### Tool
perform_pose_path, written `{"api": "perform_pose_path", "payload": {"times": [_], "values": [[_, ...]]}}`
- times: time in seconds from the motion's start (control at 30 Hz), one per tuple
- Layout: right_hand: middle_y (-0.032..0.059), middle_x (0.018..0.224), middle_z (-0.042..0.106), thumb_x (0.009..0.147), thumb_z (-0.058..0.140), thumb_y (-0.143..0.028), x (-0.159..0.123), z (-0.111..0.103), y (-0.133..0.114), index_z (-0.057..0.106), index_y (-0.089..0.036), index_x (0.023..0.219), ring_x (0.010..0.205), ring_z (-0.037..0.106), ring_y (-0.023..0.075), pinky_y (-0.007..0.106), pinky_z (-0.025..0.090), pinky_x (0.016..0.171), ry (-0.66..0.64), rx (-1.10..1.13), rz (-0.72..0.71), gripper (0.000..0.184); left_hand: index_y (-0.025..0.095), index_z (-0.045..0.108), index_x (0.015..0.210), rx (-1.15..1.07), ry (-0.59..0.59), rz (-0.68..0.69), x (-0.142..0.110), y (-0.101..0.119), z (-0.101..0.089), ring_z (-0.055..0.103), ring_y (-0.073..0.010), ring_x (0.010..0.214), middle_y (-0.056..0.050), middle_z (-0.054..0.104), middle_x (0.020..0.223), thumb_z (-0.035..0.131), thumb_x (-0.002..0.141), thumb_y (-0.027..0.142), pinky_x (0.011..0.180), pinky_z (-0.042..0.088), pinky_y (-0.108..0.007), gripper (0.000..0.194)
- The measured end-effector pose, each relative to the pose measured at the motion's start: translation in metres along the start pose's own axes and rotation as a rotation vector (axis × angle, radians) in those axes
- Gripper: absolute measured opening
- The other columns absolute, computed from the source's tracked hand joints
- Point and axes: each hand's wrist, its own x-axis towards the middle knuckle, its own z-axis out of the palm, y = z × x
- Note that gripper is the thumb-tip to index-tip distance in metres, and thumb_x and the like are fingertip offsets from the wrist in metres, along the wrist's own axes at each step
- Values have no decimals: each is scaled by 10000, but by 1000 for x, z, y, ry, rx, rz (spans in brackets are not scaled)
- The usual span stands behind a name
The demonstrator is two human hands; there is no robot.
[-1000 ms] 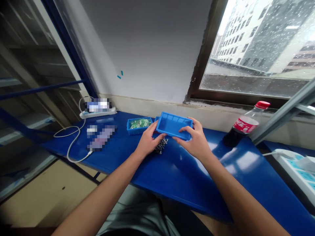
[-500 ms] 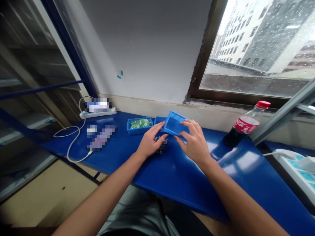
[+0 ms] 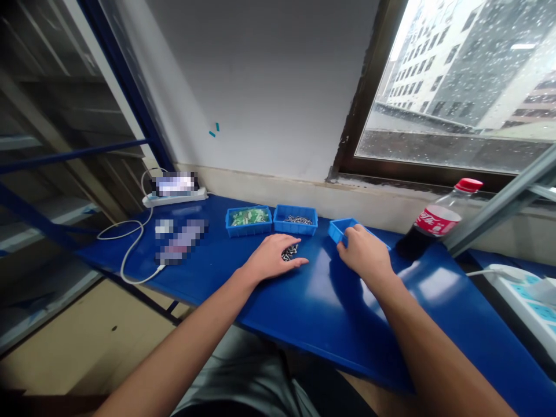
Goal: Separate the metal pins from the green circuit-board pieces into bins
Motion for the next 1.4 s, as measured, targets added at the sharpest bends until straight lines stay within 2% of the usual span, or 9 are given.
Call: {"api": "perform_pose_path", "payload": {"times": [0.33, 0.43, 0.57, 0.67, 0.73, 0.87, 1.07, 1.23, 1.4], "values": [[94, 1038, 730, 969, 561, -377, 2, 1, -9, 677, -244, 926, 885, 698, 280, 358, 433, 633, -126, 63, -135, 182, 208, 784, 1226, -45, -44, 78, 2, -9, 6, 636, -327, 1303, -137, 691, 1397, 788, 867, 599, 1136, 514, -477, 531], [94, 1043, 733, 976, 578, -428, 0, -1, -12, 679, -246, 940, 875, 698, 282, 364, 446, 645, -94, 100, -129, 211, 227, 798, 1155, -69, -40, 53, 3, -10, 6, 677, -283, 1199, -105, 725, 1285, 745, 937, 477, 1062, 555, -420, 336], [101, 1063, 731, 993, 555, -570, 1, -5, -16, 687, -259, 1009, 938, 693, 308, 405, 509, 740, 58, 204, -73, 338, 219, 800, 1050, -91, -26, 26, 6, -12, 7, 693, -251, 1111, -86, 739, 1178, 745, 940, 365, 992, 574, -370, 191], [128, 1102, 723, 1014, 520, -558, 12, -4, -21, 694, -253, 1101, 1090, 654, 357, 467, 534, 881, 132, 258, -132, 362, 221, 790, 1016, -72, -10, 40, 7, -14, 9, 689, -249, 1102, -80, 741, 1158, 754, 928, 340, 1002, 563, -374, 152], [144, 1152, 708, 998, 546, -561, 24, 0, -25, 690, -238, 1191, 1122, 634, 373, 502, 527, 960, 86, 290, -209, 403, 221, 784, 987, -60, -4, 45, 7, -14, 10, 688, -249, 1086, -74, 745, 1135, 763, 919, 331, 1009, 554, -379, 131], [202, 1378, 607, 901, 675, -599, 56, 11, -32, 574, -195, 1461, 1268, 556, 423, 556, 490, 1061, 13, 285, -292, 698, 217, 780, 950, -59, 0, 44, 7, -14, 9, 683, -248, 1054, -65, 751, 1095, 766, 915, 304, 989, 548, -382, 95], [235, 1507, 542, 697, 835, -709, 98, 21, -41, 486, -212, 1579, 1345, 469, 521, 675, 413, 1087, -100, 170, -332, 1070, 213, 784, 916, -60, -7, 47, 7, -12, 7, 679, -246, 1026, -67, 753, 1080, 749, 913, 267, 977, 545, -381, 64], [209, 1500, 573, 711, 839, -724, 113, 29, -40, 505, -199, 1575, 1365, 513, 460, 606, 400, 1146, -161, 280, -331, 1064, 202, 775, 878, -47, 6, 52, 6, -11, 6, 680, -247, 1003, -70, 757, 1051, 735, 897, 239, 968, 546, -379, 57], [159, 1386, 627, 684, 881, -705, 113, 28, -34, 600, -216, 1497, 1292, 606, 374, 501, 482, 1136, -58, 525, -339, 989, 235, 803, 1014, -26, 5, 52, 4, -11, 5, 679, -256, 1052, -59, 761, 1113, 699, 920, 255, 989, 544, -390, 142]]}}
